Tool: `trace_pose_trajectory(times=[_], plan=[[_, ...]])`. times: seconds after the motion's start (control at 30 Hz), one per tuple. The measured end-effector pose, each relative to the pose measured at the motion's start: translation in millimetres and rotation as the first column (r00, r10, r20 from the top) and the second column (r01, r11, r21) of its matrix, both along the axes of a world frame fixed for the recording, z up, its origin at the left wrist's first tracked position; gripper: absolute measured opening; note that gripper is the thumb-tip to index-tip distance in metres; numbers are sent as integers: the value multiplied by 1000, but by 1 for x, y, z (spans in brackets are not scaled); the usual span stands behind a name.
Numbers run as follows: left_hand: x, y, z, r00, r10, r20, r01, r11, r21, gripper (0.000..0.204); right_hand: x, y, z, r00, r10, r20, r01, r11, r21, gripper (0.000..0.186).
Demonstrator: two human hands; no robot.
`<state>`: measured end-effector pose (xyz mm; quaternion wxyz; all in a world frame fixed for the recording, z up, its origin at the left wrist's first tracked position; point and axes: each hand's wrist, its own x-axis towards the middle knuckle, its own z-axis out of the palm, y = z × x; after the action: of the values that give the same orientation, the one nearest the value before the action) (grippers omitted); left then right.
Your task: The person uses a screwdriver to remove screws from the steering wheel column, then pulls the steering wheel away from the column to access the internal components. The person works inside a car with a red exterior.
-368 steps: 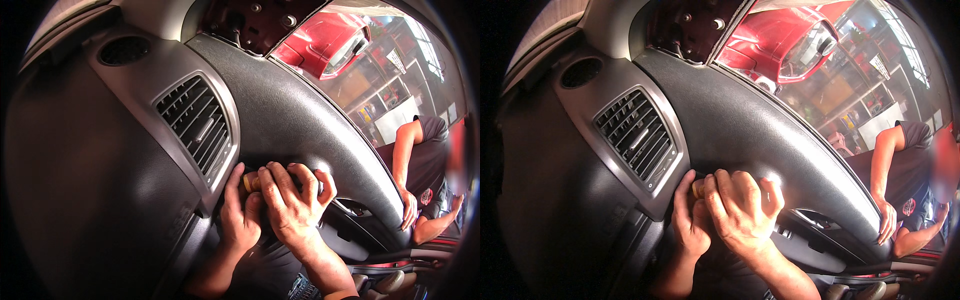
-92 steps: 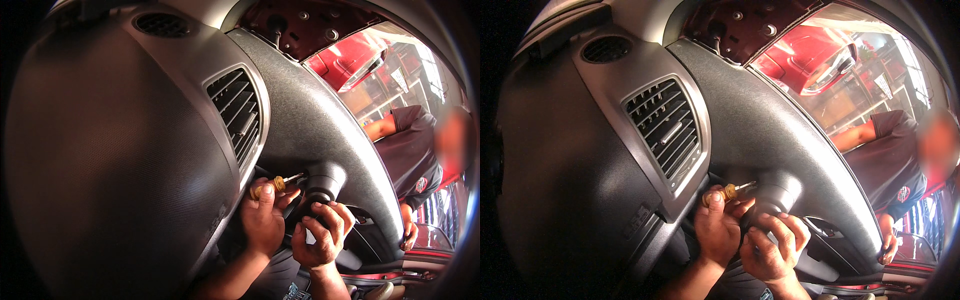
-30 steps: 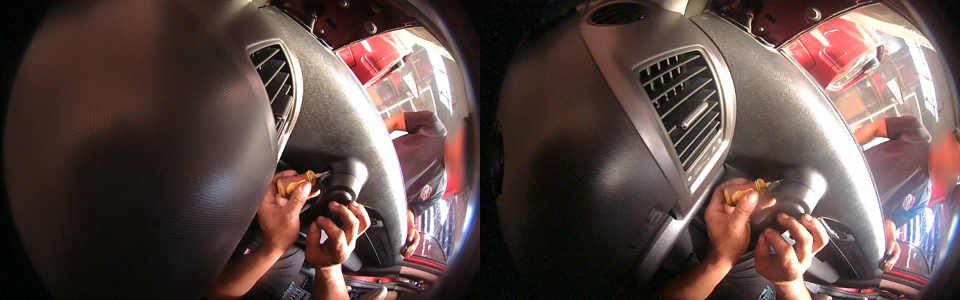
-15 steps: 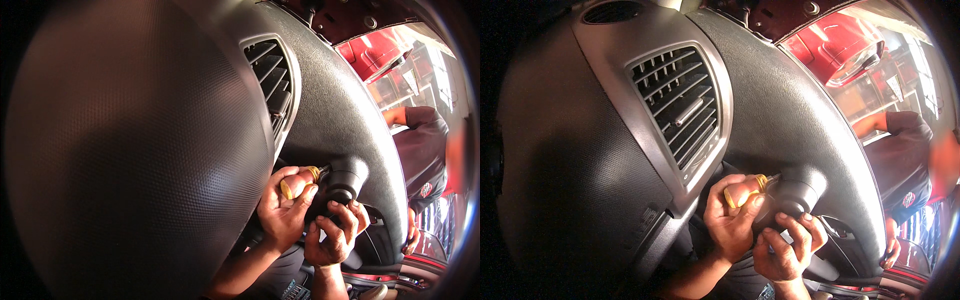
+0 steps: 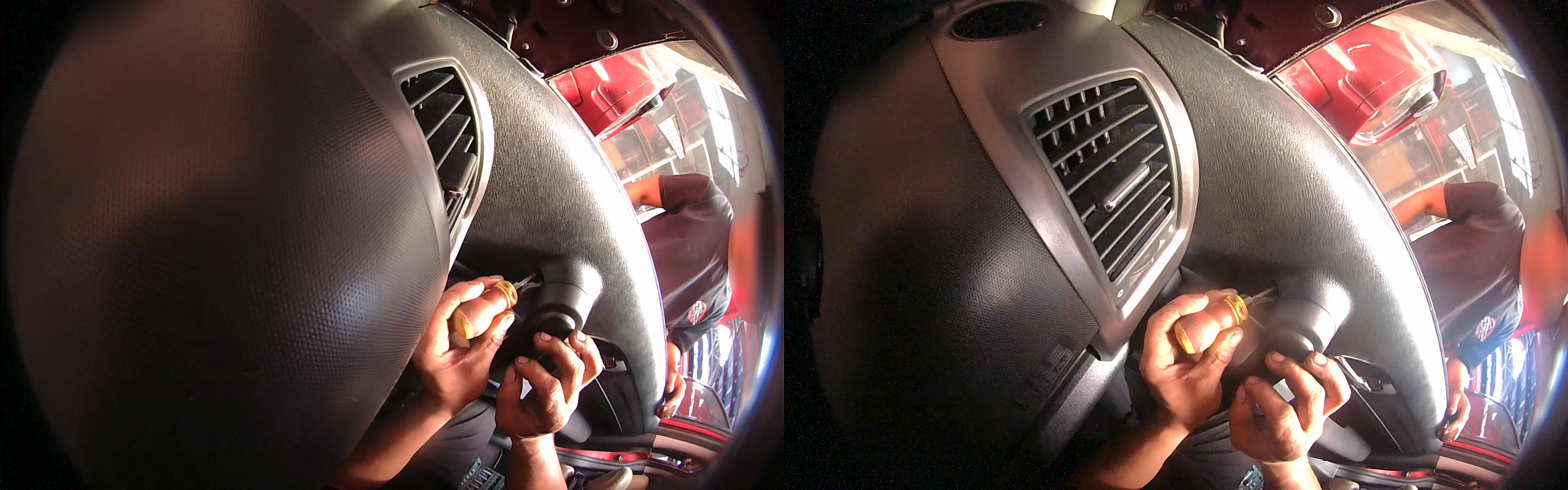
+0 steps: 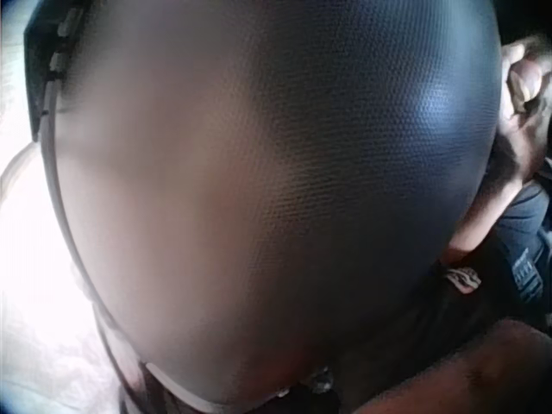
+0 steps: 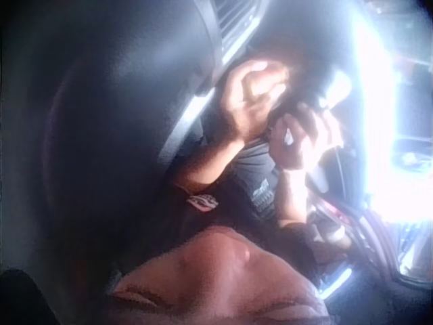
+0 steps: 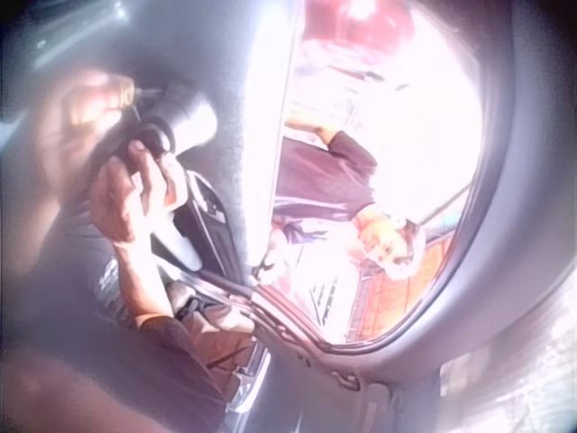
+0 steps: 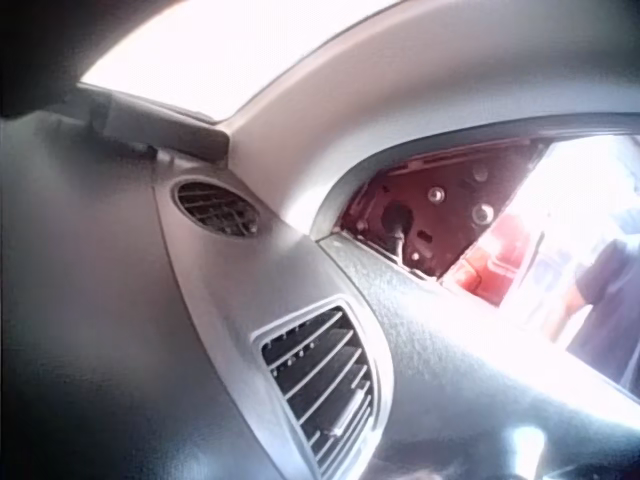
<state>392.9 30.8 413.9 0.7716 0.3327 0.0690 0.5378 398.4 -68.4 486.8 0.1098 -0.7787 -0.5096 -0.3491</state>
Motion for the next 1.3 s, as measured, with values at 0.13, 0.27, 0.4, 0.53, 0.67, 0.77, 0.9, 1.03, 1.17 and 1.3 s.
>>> trace_pose_trajectory(times=[0.13, 0.27, 0.4, 0.53, 0.67, 0.77, 0.9, 1.03, 1.17, 1.3], plan=[[4, 1, 2, 992, -106, 64, 112, 990, -91, 46, 1, -2, -1, 1000, -6, 1, 6, 1000, 2, 20], [-4, 5, 6, 982, -188, 22, 189, 969, -159, 40, 0, -1, 0, 1000, 1, 2, -1, 1000, 1, 20], [-11, 9, 10, 949, -305, 82, 316, 920, -233, 37, 2, -4, -1, 1000, 5, -5, -5, 1000, 0, 20], [-8, 8, 4, 947, -296, 125, 317, 924, -214, 39, -3, -7, 1, 1000, -25, -14, 24, 998, -60, 23], [-2, 5, -6, 939, -294, 177, 312, 946, -88, 43, -3, 10, 10, 964, -164, 211, 189, 976, -104, 36], [-8, 10, -8, 936, -308, 172, 321, 946, -54, 44, 8, 33, 26, 936, -227, 270, 280, 943, -178, 44], [-4, 12, -11, 990, -126, 61, 118, 987, 112, 53, 26, 35, 14, 953, -157, 261, 198, 970, -139, 38], [4, 8, -5, 999, -29, 20, 26, 993, 114, 59, 35, 33, 8, 956, -118, 267, 138, 989, -57, 34], [12, 6, -5, 997, 63, 42, -70, 983, 167, 56, 36, 27, 5, 958, -127, 257, 141, 989, -39, 29], [16, 10, -7, 987, 58, 149, -76, 991, 114, 43, 31, 35, 4, 955, -132, 266, 135, 991, 8, 28]])
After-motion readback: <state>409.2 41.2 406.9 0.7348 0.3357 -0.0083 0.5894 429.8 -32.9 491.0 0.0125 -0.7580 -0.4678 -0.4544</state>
